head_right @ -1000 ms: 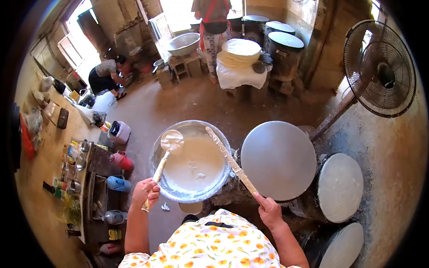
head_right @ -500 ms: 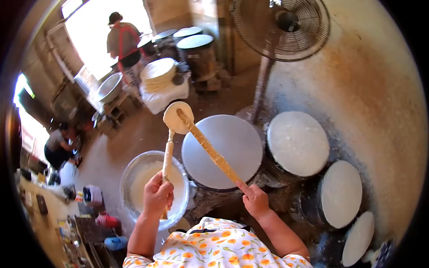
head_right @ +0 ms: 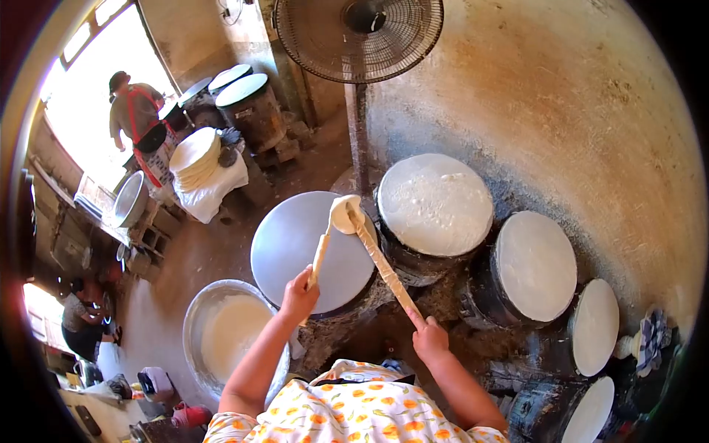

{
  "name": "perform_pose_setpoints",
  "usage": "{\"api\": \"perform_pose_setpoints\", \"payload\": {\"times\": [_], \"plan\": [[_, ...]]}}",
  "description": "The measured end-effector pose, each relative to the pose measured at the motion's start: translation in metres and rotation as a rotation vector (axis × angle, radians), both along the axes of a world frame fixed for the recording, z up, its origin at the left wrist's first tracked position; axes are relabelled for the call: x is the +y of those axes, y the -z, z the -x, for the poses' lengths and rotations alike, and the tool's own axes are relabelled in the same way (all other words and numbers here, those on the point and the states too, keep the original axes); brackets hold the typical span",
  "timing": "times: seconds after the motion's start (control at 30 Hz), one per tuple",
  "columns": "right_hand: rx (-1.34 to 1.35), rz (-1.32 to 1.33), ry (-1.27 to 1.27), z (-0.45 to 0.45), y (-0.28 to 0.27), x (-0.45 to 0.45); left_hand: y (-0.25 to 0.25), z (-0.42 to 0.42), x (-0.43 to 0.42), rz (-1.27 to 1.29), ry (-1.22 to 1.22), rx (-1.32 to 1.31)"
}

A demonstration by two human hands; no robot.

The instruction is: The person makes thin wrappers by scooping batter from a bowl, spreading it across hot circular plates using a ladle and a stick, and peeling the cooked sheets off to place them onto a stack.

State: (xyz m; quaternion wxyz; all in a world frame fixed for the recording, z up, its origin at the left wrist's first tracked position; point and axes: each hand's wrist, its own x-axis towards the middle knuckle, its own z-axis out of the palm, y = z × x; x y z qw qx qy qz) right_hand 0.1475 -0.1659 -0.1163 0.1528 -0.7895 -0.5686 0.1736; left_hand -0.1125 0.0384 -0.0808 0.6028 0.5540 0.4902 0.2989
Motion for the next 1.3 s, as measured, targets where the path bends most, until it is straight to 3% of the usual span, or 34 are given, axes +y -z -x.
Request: {"api": "perform_pose_setpoints", "payload": {"times": [0.07,0.1,0.27,0.4,0.53,0.6,0.63,0.7,0.73,0.8,0.83,1.0,1.1,1.23,1.3], "plan": [[-0.012,0.075,0.035,0.009,-0.006,-0.001,0.018,0.016,0.018,-0.813,0.136,0.626],[0.007,0.042,0.046,0.013,-0.01,-0.001,-0.005,0.019,0.022,-0.733,0.238,0.853],[0.187,-0.14,0.098,0.017,-0.008,-0.006,-0.073,0.039,0.045,-0.821,0.36,1.196],[0.24,-0.243,0.09,0.027,-0.002,-0.014,-0.111,0.063,0.057,-1.076,0.249,1.235],[0.248,-0.284,0.105,0.036,0.008,-0.019,-0.15,0.065,0.049,-0.981,0.037,0.962],[0.259,-0.281,0.12,0.04,0.009,-0.019,-0.144,0.07,0.05,-1.101,-0.085,0.656],[0.277,-0.299,0.119,0.041,0.013,-0.019,-0.142,0.07,0.048,-1.097,-0.088,0.654],[0.292,-0.314,0.115,0.044,0.016,-0.012,-0.139,0.068,0.039,-0.721,-0.17,0.144],[0.292,-0.334,0.108,0.044,0.016,-0.005,-0.138,0.07,0.037,-0.718,-0.174,0.142],[0.29,-0.352,0.099,0.044,0.013,0.017,-0.136,0.075,0.034,-0.311,-0.149,-0.302],[0.311,-0.301,0.089,0.044,0.01,0.032,-0.127,0.08,0.032,-0.233,-0.162,-0.373],[0.366,-0.154,0.042,0.064,-0.009,0.123,-0.093,0.095,0.018,-0.028,-0.194,-0.358],[0.4,-0.315,-0.013,0.08,0.002,0.154,-0.076,0.101,0.012,0.023,-0.193,-0.357],[0.451,-0.282,0.037,0.088,-0.013,0.127,-0.064,0.11,0.007,0.108,-0.162,-0.346],[0.409,-0.387,0.106,0.082,-0.009,0.095,-0.063,0.114,0.006,0.132,-0.157,-0.339]]}}
